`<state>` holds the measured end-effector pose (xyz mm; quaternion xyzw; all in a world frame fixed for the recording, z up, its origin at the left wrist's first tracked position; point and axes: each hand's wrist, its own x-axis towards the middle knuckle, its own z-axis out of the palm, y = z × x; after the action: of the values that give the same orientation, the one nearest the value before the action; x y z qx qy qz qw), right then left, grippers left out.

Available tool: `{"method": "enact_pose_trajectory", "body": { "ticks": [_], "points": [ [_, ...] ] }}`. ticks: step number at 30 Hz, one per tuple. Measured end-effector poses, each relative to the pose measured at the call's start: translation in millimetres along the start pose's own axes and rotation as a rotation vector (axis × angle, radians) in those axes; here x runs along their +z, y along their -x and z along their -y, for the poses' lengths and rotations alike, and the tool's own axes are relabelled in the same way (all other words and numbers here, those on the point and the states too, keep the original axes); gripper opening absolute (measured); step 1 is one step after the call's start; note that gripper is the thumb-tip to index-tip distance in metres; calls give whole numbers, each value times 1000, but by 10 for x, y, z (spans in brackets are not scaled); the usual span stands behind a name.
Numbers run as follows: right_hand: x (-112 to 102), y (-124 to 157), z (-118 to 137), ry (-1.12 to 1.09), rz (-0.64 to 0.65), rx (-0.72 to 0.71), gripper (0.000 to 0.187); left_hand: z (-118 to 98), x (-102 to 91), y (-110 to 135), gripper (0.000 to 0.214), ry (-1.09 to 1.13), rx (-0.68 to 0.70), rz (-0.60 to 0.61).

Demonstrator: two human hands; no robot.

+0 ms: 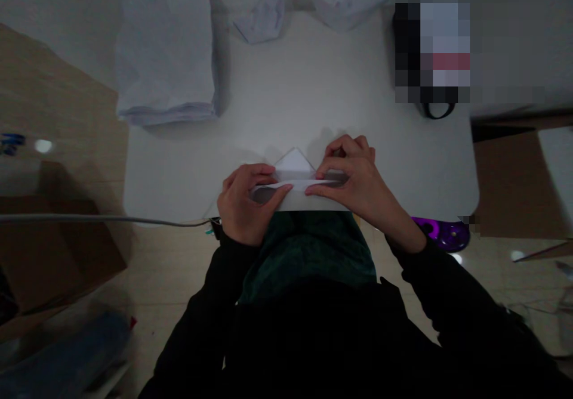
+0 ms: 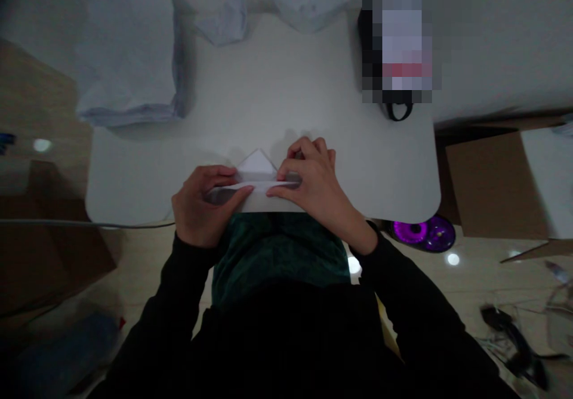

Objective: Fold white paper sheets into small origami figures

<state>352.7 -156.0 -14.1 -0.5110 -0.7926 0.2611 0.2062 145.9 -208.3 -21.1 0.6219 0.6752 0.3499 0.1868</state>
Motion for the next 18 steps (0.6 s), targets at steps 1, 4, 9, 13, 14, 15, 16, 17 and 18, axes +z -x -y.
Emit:
{"method": "enact_pose_trajectory", "body": {
  "ticks": [1,4,9,13,14,15,16,17,18],
  "points": [
    [5,-1,5,7,-1,14,23,13,-6,-6,32,9,-6,-3],
    [15,-15,14,17,11,43,24,62,-37,-19,33,32,-13,0],
    [8,-38,6,40,27,38,24,136,-96,-12,47,80,-36,-17],
    [10,-39,-6,77,37,22,26,179,-125,3,51,33,-18,-41],
    [12,-38,-8,82,38,22,27,194,-134,7,49,24,-12,-46],
    [15,-37,-11,85,37,23,27,211,-144,10,47,16,-8,-52],
    [16,-35,-12,83,37,24,27,230,-156,12,44,5,-6,-56],
    [17,-34,-13,78,36,24,27,248,-170,14,41,-11,3,-30],
    [17,-32,-11,73,34,25,27,265,-183,17,39,-30,30,34]
  ]
}}
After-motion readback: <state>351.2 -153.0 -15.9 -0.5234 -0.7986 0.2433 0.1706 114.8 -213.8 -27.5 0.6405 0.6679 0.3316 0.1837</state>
